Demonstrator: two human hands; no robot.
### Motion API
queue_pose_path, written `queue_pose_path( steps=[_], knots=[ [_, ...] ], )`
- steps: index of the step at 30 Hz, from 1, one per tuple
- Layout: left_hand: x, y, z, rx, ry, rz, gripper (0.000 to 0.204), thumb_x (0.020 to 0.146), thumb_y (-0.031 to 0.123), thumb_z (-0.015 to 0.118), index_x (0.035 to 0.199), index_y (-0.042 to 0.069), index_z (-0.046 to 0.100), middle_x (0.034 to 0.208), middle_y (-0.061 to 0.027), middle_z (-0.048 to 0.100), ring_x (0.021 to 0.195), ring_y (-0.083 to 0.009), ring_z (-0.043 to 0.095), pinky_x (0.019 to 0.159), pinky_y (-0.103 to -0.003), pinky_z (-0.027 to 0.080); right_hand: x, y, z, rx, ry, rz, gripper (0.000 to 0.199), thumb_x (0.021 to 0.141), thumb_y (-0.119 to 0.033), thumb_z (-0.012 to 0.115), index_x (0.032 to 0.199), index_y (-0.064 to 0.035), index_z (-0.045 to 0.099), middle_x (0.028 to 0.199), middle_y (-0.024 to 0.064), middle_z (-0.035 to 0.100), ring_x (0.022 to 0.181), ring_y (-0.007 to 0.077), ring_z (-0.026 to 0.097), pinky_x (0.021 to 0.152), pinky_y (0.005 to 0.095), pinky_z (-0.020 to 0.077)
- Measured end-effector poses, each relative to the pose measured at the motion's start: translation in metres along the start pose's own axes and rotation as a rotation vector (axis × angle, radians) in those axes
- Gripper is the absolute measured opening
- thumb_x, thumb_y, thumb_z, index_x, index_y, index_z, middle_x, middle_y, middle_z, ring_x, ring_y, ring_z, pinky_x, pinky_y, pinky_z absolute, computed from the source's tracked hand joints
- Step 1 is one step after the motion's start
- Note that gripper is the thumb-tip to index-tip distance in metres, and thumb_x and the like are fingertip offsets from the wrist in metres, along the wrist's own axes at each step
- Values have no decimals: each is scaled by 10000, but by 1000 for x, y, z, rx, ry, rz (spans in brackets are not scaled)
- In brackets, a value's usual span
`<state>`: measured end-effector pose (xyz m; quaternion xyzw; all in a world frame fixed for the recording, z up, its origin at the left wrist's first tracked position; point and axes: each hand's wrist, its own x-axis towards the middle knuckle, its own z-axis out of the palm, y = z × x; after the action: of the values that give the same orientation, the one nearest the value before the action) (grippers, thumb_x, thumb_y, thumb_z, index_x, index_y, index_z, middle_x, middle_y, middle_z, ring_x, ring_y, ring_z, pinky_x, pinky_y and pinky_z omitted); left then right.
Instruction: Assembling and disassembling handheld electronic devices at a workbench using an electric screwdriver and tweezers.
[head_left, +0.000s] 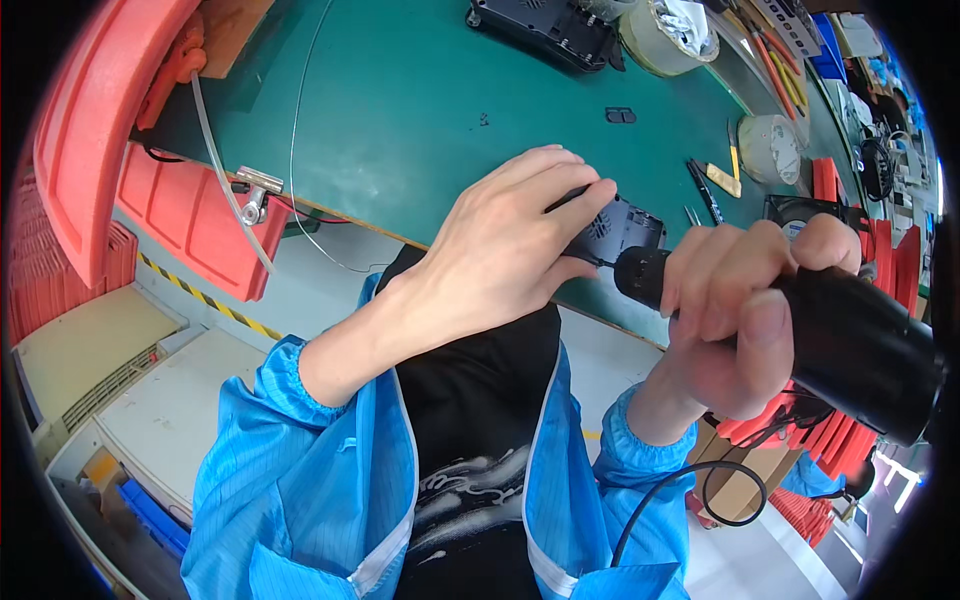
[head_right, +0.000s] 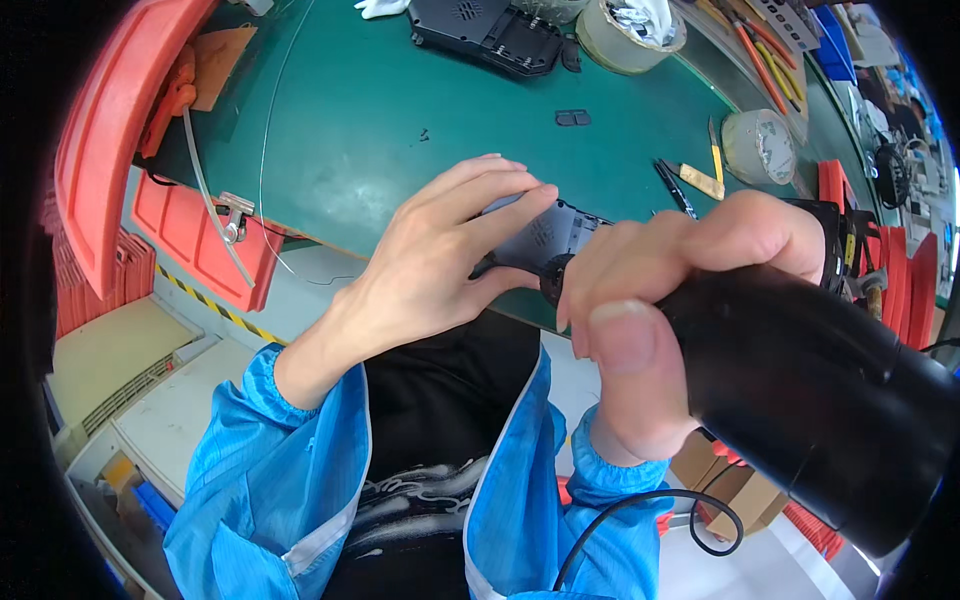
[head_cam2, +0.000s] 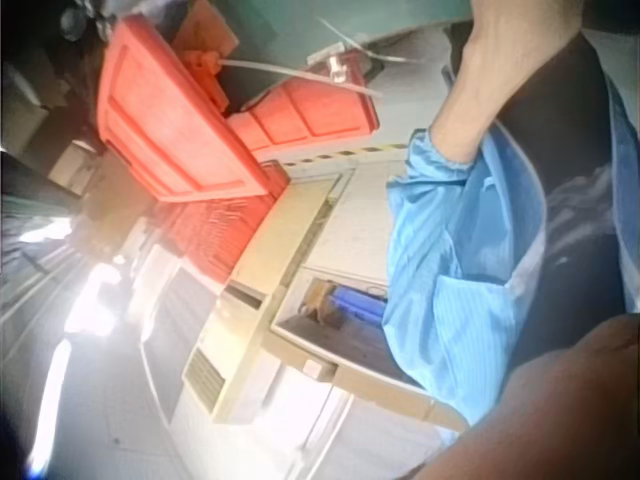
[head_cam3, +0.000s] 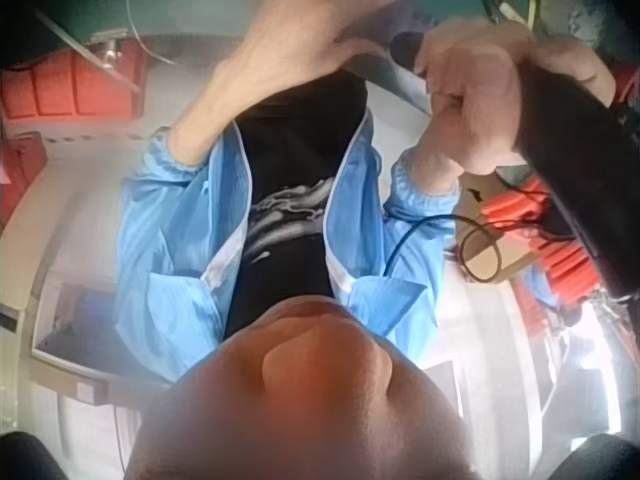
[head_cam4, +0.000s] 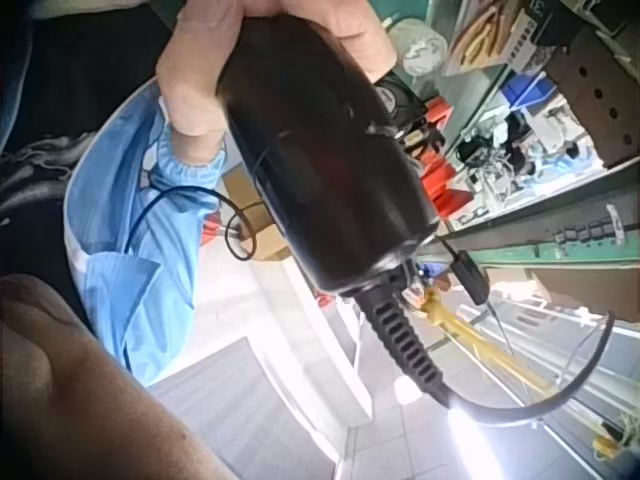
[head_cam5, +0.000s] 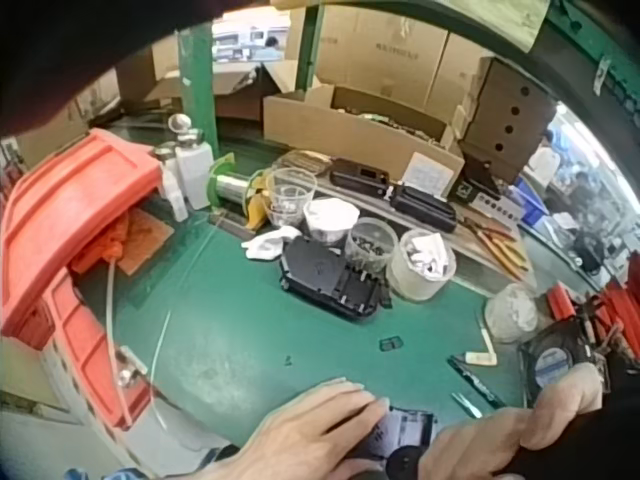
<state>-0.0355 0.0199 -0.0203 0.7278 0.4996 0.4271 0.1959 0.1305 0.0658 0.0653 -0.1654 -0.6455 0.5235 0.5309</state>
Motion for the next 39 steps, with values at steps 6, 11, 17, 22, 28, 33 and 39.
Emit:
queue_pose_path(
  steps=[6, 11, 17, 22, 28, 33, 39],
  knots=[
    [-2, -1, -1, 14, -9, 13, 747, 633, 144, 927, 1324, 31, 668, 1290, -152, 633, 1237, -384, 604, 1018, -465, 545, 8, -3, -9, 61, -70, 5, 316, 985, -155, 579, 1235, -17, 444, 691, 25, 503, 503, 133, 465, 519, 301, 425],
    [3, 0, -2, 12, -38, 25, 755, 646, 146, 918, 1340, 15, 651, 1286, -154, 614, 1231, -381, 592, 979, -467, 546, 40, -16, -14, 295, -6, -36, 226, 1006, -209, 529, 1130, -21, 547, 729, -4, 473, 570, 125, 444, 601, 320, 401],
    [3, 2, -3, 35, -66, 24, 688, 670, 142, 903, 1299, 10, 657, 1296, -158, 605, 1232, -377, 580, 966, -467, 538, 82, 52, 21, 336, 132, -48, 230, 1024, -242, 486, 1063, -36, 580, 745, -3, 454, 640, 145, 438, 685, 352, 385],
    [0, -1, -2, 26, -57, 31, 598, 682, 136, 894, 1222, 3, 675, 1311, -161, 599, 1235, -376, 574, 975, -466, 533, 86, 52, 76, 142, 556, 49, 276, 936, -116, 669, 1156, -19, 532, 614, 37, 483, 444, 143, 465, 460, 294, 446],
    [2, 1, -4, 12, -43, 31, 554, 682, 129, 891, 1178, -5, 684, 1311, -165, 600, 1221, -382, 576, 971, -470, 532, 86, 54, 77, 236, 504, 91, 243, 948, -101, 644, 1155, -33, 535, 611, 19, 470, 449, 141, 463, 472, 294, 454],
    [2, 1, -4, 16, -56, 35, 565, 669, 124, 897, 1172, -14, 681, 1278, -168, 605, 1204, -376, 584, 967, -460, 536, 84, 38, 72, 259, 618, 51, 244, 947, -95, 641, 1156, -30, 533, 614, 24, 471, 456, 141, 472, 473, 297, 457],
    [1, 0, -5, 57, -56, 53, 608, 637, 109, 908, 1181, -30, 675, 1213, -161, 609, 1194, -350, 594, 963, -436, 546, 83, 56, 77, 181, 539, 103, 247, 946, -83, 635, 1163, -26, 533, 620, 27, 474, 447, 142, 465, 466, 304, 457]
  ],
)
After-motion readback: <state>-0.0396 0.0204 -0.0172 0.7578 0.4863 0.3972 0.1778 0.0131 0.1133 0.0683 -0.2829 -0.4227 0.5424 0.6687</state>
